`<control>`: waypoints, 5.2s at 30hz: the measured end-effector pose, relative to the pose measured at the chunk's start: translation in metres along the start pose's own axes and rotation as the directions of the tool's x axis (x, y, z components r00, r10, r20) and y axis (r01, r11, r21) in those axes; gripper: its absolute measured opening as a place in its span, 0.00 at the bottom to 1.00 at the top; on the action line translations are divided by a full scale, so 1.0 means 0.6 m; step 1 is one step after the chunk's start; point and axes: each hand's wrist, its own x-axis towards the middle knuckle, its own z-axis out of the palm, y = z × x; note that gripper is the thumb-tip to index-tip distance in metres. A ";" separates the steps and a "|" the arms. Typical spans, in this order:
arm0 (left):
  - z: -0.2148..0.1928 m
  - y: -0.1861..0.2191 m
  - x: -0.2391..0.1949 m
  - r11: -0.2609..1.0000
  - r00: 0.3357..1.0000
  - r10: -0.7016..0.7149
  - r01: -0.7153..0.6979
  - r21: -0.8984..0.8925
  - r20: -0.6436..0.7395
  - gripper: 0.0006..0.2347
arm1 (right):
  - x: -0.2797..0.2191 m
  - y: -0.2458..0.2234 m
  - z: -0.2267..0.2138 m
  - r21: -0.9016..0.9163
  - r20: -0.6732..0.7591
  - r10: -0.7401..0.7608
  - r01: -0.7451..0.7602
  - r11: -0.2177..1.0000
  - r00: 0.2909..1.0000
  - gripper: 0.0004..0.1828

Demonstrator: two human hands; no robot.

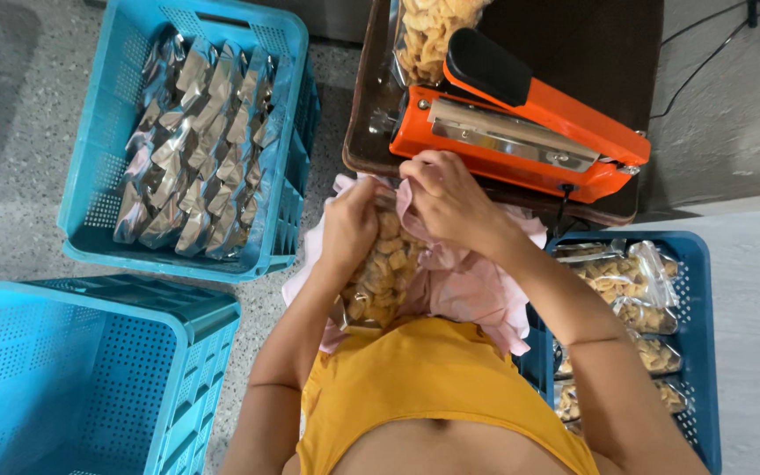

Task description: The person sits on the floor and uses a pink cloth to wipe the exterior of clear plastic bags filled with snacks. They then place the cleaned bags into a blue basket.

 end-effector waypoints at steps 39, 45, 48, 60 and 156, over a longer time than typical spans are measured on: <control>0.049 0.059 -0.123 0.877 0.980 -0.105 0.013 -0.480 -0.167 0.32 | -0.074 -0.107 0.131 0.806 0.040 0.600 -0.380 0.453 0.799 0.35; 0.070 0.045 -0.090 0.703 0.895 -0.279 -0.056 -0.709 -0.348 0.26 | -0.061 -0.138 0.107 0.645 -0.142 0.589 -0.377 0.665 0.795 0.35; 0.045 0.033 -0.060 0.648 0.880 -0.330 -0.053 -0.760 -0.342 0.27 | -0.063 -0.161 0.113 0.575 -0.205 0.573 -0.377 0.727 0.793 0.36; 0.076 0.014 -0.080 0.738 0.922 -0.239 -0.033 -0.674 -0.306 0.23 | -0.034 -0.128 0.079 0.570 -0.124 0.587 -0.427 0.702 0.800 0.37; 0.188 -0.081 0.433 0.741 0.853 0.152 -0.433 -0.514 -0.499 0.13 | -0.053 -0.102 0.230 0.505 0.103 0.526 -0.500 0.704 0.844 0.36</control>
